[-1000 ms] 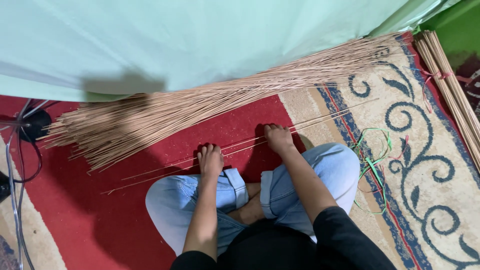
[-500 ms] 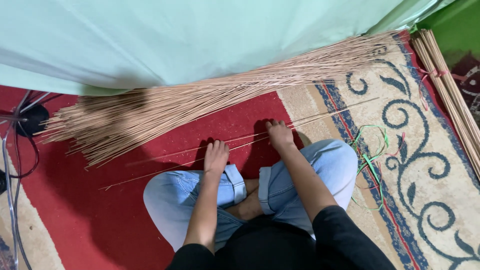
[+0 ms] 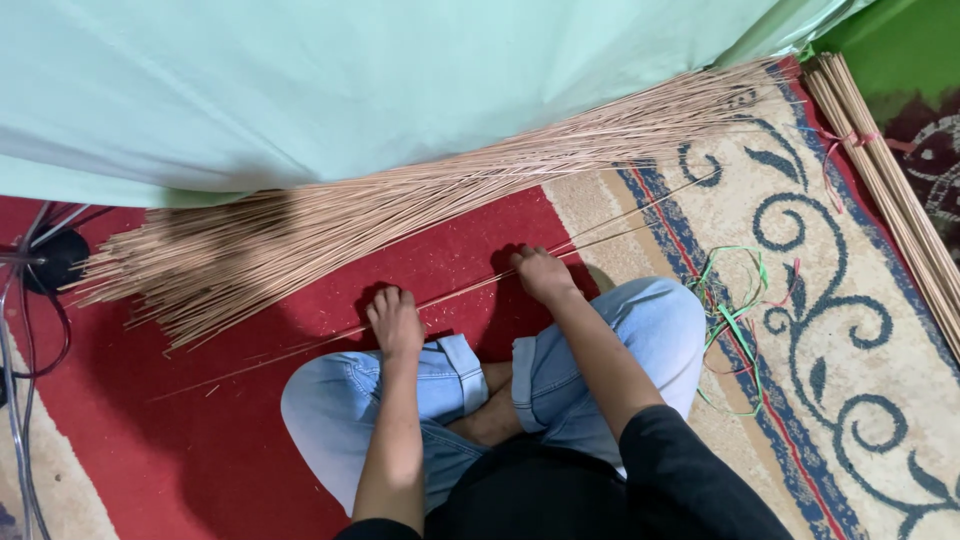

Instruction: Assembling a broom by bundling thin wooden sticks and tying them with string while sitting on the floor.

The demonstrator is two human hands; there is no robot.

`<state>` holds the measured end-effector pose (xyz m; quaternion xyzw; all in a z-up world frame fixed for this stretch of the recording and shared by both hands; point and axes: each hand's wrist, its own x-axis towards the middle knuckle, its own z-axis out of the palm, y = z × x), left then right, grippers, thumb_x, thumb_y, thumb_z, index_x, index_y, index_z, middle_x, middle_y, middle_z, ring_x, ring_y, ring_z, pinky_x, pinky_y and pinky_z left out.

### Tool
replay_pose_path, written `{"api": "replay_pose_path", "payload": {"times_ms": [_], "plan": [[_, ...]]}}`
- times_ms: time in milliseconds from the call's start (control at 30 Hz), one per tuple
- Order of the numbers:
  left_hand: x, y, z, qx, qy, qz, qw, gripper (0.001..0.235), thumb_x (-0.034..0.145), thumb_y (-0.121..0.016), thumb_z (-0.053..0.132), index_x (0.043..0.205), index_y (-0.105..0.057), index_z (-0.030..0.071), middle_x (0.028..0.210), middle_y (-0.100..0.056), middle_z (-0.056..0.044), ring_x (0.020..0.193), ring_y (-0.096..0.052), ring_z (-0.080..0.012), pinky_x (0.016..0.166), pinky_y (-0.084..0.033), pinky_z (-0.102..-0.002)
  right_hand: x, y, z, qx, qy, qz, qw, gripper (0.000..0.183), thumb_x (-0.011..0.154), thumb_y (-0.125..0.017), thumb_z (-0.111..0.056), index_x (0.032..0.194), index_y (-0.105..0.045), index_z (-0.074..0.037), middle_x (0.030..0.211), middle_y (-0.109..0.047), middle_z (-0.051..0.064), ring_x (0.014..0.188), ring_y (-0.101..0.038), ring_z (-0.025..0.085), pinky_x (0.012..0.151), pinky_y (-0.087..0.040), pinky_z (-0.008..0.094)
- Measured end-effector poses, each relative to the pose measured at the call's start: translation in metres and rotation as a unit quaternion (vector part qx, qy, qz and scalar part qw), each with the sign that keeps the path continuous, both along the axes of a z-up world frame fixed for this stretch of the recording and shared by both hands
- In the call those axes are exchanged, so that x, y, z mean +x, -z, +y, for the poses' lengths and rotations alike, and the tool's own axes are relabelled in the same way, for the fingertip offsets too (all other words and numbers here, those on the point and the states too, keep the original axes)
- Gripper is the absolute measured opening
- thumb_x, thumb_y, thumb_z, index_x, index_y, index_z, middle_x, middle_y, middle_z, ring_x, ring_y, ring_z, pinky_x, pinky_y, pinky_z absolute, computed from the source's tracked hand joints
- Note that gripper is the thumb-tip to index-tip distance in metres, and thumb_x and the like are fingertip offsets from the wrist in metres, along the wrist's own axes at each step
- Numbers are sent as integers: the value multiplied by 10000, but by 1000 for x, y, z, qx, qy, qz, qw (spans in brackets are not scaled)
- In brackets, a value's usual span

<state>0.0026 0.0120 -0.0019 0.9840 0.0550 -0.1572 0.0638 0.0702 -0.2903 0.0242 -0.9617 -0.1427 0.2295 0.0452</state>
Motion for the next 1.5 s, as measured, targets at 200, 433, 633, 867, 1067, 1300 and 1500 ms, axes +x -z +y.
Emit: {"api": "replay_pose_path", "payload": {"times_ms": [200,433,633,867,1067,1300,1500], "plan": [[0,4,-27,-31,114,32,992,444,784,-793,149,1177,-592,107,1199,-551,-89,1146,-526,-325,925,-453,-487,-8,-39,23,78,-65,104,989,391,989,-525,-120,1367,-620,-87,1315,-641,186,1260,-602,414,979,-583,513],[-1,16,-26,-35,107,70,991,495,801,-765,178,1257,-579,123,1234,-610,-96,1182,-552,-335,885,-529,-507,-3,34,1,-28,-57,21,998,422,944,-660,-284,1351,-596,-194,1280,-623,81,1233,-589,317,976,-542,489],[0,15,-29,-32,112,62,991,398,822,-710,172,1205,-617,117,1215,-608,-97,1168,-552,-331,855,-551,-502,-2,88,0,-110,-90,-19,990,319,959,-628,-208,1278,-639,-208,1231,-616,62,1161,-602,290,881,-538,449],[1,24,-36,-13,171,15,985,334,801,-704,202,1127,-650,159,1113,-624,-60,1090,-595,-303,807,-546,-474,-5,43,19,-56,-137,-21,989,308,971,-573,-151,1259,-679,-176,1202,-651,72,1133,-637,299,835,-578,447],[-5,36,-41,33,189,-102,976,236,841,-586,147,1054,-681,180,993,-653,-47,993,-599,-274,776,-483,-444,-4,31,25,-46,-129,-12,991,301,980,-582,-143,1273,-655,-153,1233,-655,86,1162,-641,308,893,-564,444],[13,-6,-19,40,-21,31,998,570,763,-801,297,1264,-573,146,1234,-583,-89,1163,-519,-325,919,-463,-519,9,71,9,-59,-73,-42,995,269,968,-631,-248,1231,-655,-194,1202,-629,66,1137,-631,299,863,-551,449],[15,13,-25,10,62,33,997,592,705,-855,260,1219,-576,168,1225,-544,-80,1151,-501,-315,909,-453,-479,14,63,8,-26,-69,-28,997,271,942,-667,-248,1199,-693,-169,1184,-647,63,1136,-640,289,875,-574,434]]}}
